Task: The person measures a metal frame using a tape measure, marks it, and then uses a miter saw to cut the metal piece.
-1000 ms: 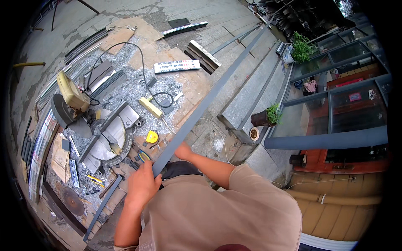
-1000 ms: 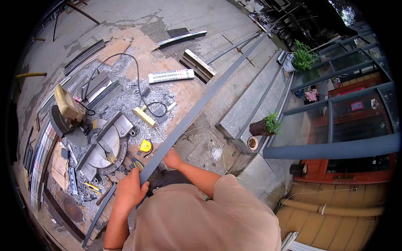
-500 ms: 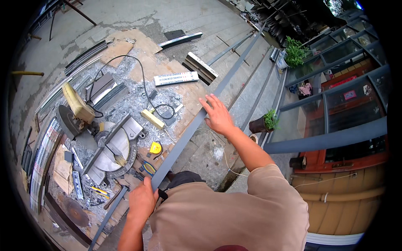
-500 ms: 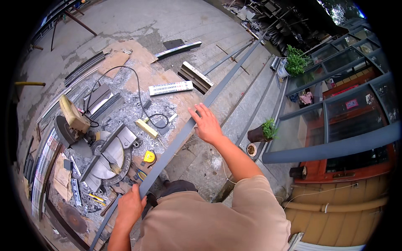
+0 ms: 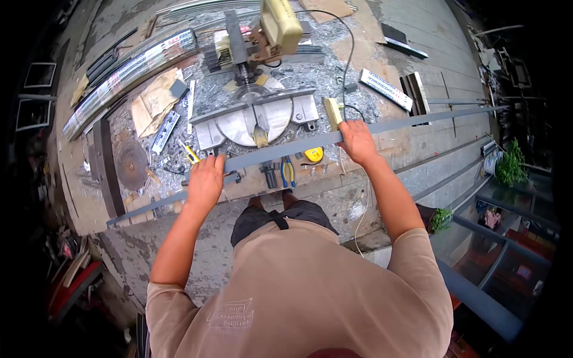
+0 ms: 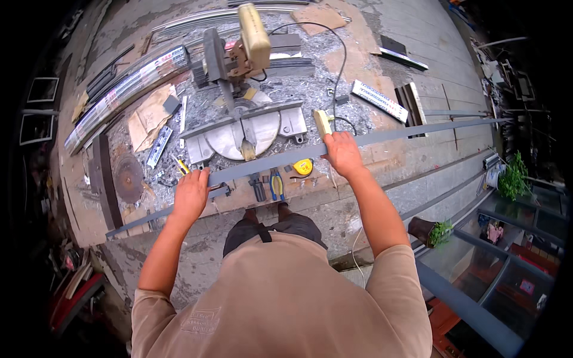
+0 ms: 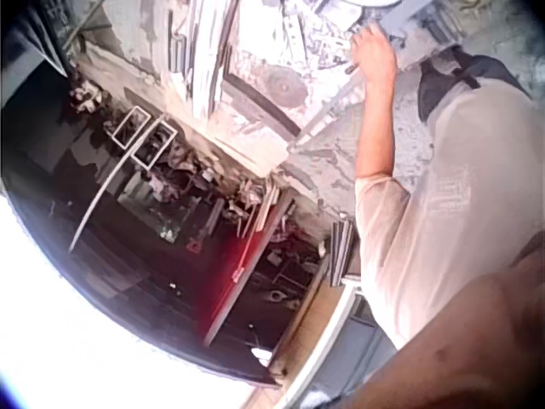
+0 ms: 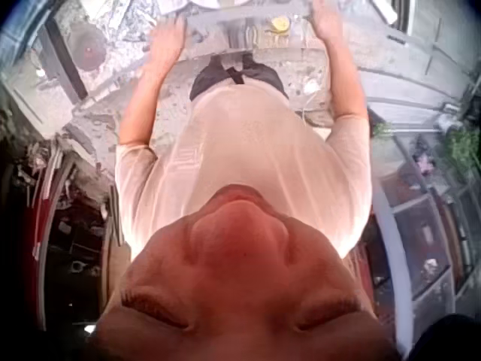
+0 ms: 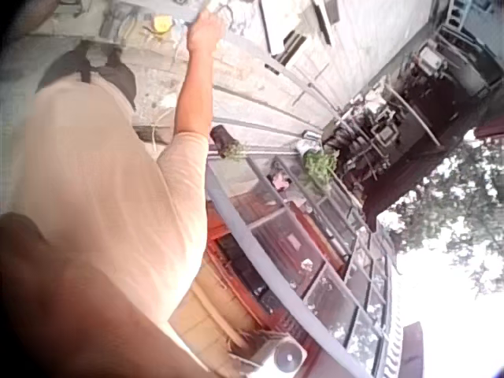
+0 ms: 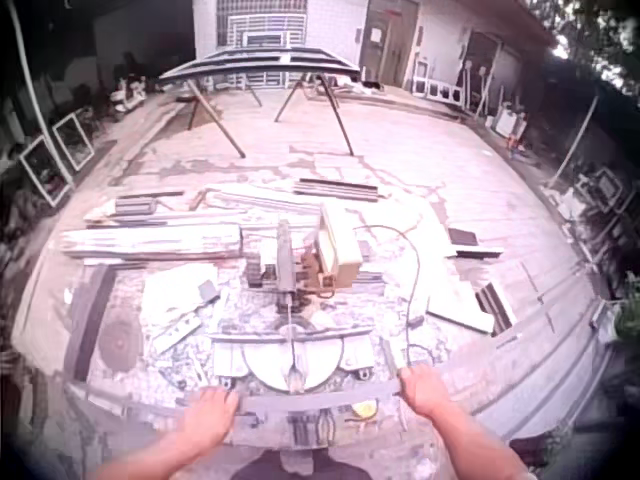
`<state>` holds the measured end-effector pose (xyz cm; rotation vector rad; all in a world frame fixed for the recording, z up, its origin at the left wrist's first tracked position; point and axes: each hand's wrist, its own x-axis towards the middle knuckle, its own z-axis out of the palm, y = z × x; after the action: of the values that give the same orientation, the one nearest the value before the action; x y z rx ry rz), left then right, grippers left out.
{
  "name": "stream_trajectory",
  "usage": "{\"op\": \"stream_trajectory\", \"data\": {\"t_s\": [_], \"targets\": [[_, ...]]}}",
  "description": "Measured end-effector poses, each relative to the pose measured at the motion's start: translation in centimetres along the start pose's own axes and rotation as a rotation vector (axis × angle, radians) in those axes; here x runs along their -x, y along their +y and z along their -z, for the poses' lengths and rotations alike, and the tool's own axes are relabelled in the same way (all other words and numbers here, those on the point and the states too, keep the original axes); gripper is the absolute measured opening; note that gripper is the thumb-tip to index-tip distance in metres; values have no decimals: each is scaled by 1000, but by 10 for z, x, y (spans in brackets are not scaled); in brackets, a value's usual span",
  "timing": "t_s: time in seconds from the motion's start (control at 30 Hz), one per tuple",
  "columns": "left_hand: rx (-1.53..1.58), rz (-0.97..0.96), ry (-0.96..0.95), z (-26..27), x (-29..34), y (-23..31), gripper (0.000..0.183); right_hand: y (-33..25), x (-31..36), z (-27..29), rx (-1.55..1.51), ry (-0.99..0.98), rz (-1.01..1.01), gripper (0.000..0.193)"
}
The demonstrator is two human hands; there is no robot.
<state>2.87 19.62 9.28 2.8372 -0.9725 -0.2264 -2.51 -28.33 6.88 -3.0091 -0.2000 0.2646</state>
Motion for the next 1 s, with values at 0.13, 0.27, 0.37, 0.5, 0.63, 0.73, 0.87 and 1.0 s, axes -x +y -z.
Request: {"op": "stream_trajectory", "data": {"t_s": [0.13, 0.27, 0.37, 0.5, 0.63, 0.73, 0.87, 1.0], "targets": [[-35, 100, 132, -27, 1, 5, 48, -3, -6, -23, 9, 11, -42, 43], [33, 155, 191, -45, -4, 17, 48, -10, -10, -16, 10, 20, 3, 43], [73, 169, 234, -51, -14, 23, 41, -10, -17, -10, -1, 5, 39, 43], [60, 152, 252, -56, -20, 25, 26, -12, -20, -3, 2, -35, 37, 43], [30, 131, 271, -53, -22, 21, 15, -9, -22, -5, 1, -41, 48, 43], [4, 140, 254, -51, -24, 16, 16, -14, -27, -5, 5, -47, 30, 44], [-18, 161, 212, -56, -21, -11, 18, -36, -47, -10, 45, -90, 25, 46], [-87, 172, 138, -49, -13, -41, 19, -67, -62, -18, 47, -73, 24, 51]]}}
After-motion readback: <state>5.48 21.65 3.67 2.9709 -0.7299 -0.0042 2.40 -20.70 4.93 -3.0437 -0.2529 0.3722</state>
